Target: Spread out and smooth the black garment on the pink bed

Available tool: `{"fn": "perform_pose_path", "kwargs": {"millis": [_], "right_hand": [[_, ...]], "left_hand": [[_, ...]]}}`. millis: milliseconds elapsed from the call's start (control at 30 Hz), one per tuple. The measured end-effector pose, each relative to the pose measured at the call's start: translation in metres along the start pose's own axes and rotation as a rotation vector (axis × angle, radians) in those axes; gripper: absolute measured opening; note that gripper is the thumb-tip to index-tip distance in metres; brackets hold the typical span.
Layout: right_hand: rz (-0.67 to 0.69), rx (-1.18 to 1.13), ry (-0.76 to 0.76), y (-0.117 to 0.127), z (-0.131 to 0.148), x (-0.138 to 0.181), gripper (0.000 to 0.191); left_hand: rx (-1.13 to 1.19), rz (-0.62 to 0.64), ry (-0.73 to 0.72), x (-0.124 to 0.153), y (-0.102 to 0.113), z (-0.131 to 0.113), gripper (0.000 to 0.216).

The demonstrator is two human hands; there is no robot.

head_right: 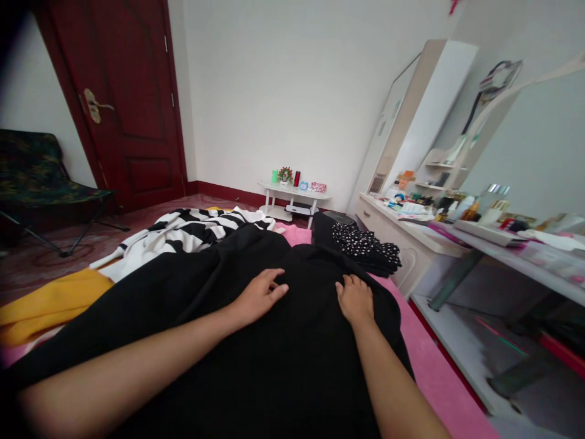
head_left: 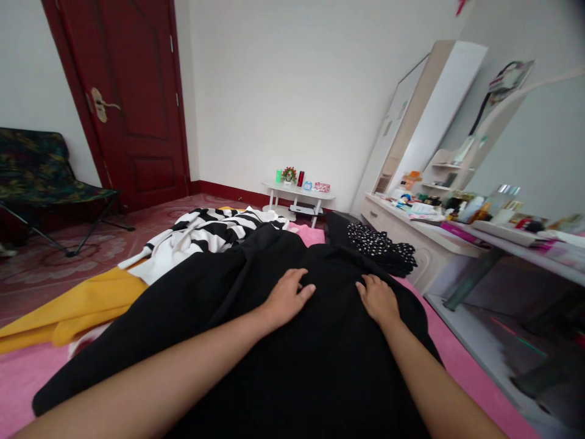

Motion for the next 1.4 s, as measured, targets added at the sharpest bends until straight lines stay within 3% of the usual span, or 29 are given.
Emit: {"fn": "perform_pose_path", "kwargs": {"millis": [67,200,333,433,533,633,767,900,1067,1133,1200,1300,1400], "right_hand": [[-0.035,-0.089,0.009,0.004,0.001,0.001,0.042],[-0.212,-0.393,-0.025,0.02,-0.01,0.003,0.055],[-0.363,-0.616,-0.018,0.033,-0.016,0.005,0.075],[-0.244,-0.695,-0.023,0.023,-0.013,0.001,0.084],[-0.174,-0.693,-0.038,0.012,-0.015,-0.004,0.086],[-0.255,-0.626,-0.088,0.011,-0.026,-0.005,0.084],[-0.332,-0.537,-0.109,0.017,-0.029,-0.004,0.084],[-0.22,-0.455,-0.068,0.017,-0.015,-0.003,0.081],[-0.29,-0.378,0.125,0.036,0.012,0.006,0.055],[-0.256,-0.333,0.215,0.036,0.022,0.007,0.046],[-0.093,-0.268,0.245,0.022,0.027,0.005,0.045],[0.158,-0.141,0.13,-0.009,0.018,0.001,0.055],[0.253,-0.055,0.029,-0.024,0.009,-0.002,0.063]], "left_hand": [[-0.015,-0.065,0.057,-0.034,0.016,0.014,0.047],[-0.253,-0.18,0.134,-0.1,0.042,0.035,0.059],[-0.326,-0.122,0.188,-0.14,0.03,0.048,0.078],[-0.32,-0.062,0.227,-0.153,0.01,0.058,0.079],[-0.301,-0.074,0.27,-0.157,0.003,0.065,0.058],[-0.298,-0.192,0.317,-0.154,0.012,0.07,0.035],[-0.233,-0.357,0.278,-0.147,0.02,0.071,0.036],[-0.192,-0.206,0.124,-0.143,-0.002,0.061,0.059],[-0.26,-0.195,-0.05,-0.121,-0.012,0.023,0.036],[-0.275,-0.076,-0.214,-0.112,-0.026,0.004,0.039],[-0.316,0.096,-0.294,-0.106,-0.045,-0.001,0.051],[-0.389,0.196,-0.178,-0.106,-0.059,0.013,0.068],[-0.413,0.169,-0.063,-0.105,-0.059,0.022,0.071]]}}
Point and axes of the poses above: each hand's wrist, its own x-axis away from the middle knuckle, its own y-axis out of the back of the hand, z = x × y, the point moved 7 cm from there along -x, towards the middle knuckle, and after that the axes turned 12 degrees about -x, right-handed, at the moved point
